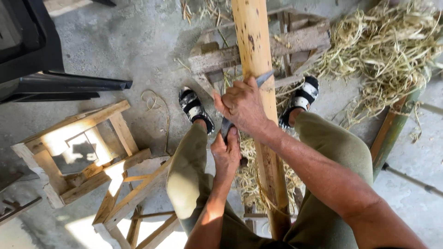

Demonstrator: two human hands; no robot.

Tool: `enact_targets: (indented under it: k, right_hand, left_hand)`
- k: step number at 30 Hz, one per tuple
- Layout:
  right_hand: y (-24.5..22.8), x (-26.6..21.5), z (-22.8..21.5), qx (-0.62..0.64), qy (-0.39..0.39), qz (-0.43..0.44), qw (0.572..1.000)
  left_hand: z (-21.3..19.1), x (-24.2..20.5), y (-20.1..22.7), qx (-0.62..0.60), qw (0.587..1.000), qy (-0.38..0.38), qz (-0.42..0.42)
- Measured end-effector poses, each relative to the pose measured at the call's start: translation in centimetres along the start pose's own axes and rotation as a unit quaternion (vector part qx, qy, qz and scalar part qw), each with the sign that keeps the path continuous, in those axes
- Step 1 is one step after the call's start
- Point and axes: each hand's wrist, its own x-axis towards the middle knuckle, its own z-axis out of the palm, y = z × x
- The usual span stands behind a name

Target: Carving and stripping a bamboo pole using a curved blade.

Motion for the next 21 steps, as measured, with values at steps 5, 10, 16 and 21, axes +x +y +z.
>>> enact_targets:
  k: [5, 10, 16, 21]
  right_hand:
    - [-0.3, -0.8, 0.1, -0.01, -0.015, 0.004, 1.0]
    - [-0.3, -0.6, 0.2, -0.011, -0.022, -0.009, 1.0]
    - [-1.9, -2.5, 0.4, -0.033, -0.076, -0.006, 0.997]
    - [-5.9, -7.5, 0.0, 0.017, -0.112, 0.011, 0.993]
  left_hand:
    - [-0.5, -1.4, -1.4, -0.043, 0.999, -0.018, -0.018]
    - [0.0, -1.7, -0.5, -0.068, 0.997, -0.02, -0.012]
    - [-1.0, -3.9, -1.3, -0.071, 0.997, -0.008, -0.017]
    - [-5.2, -9.2, -2.6, -0.053, 0.992, -0.006, -0.117]
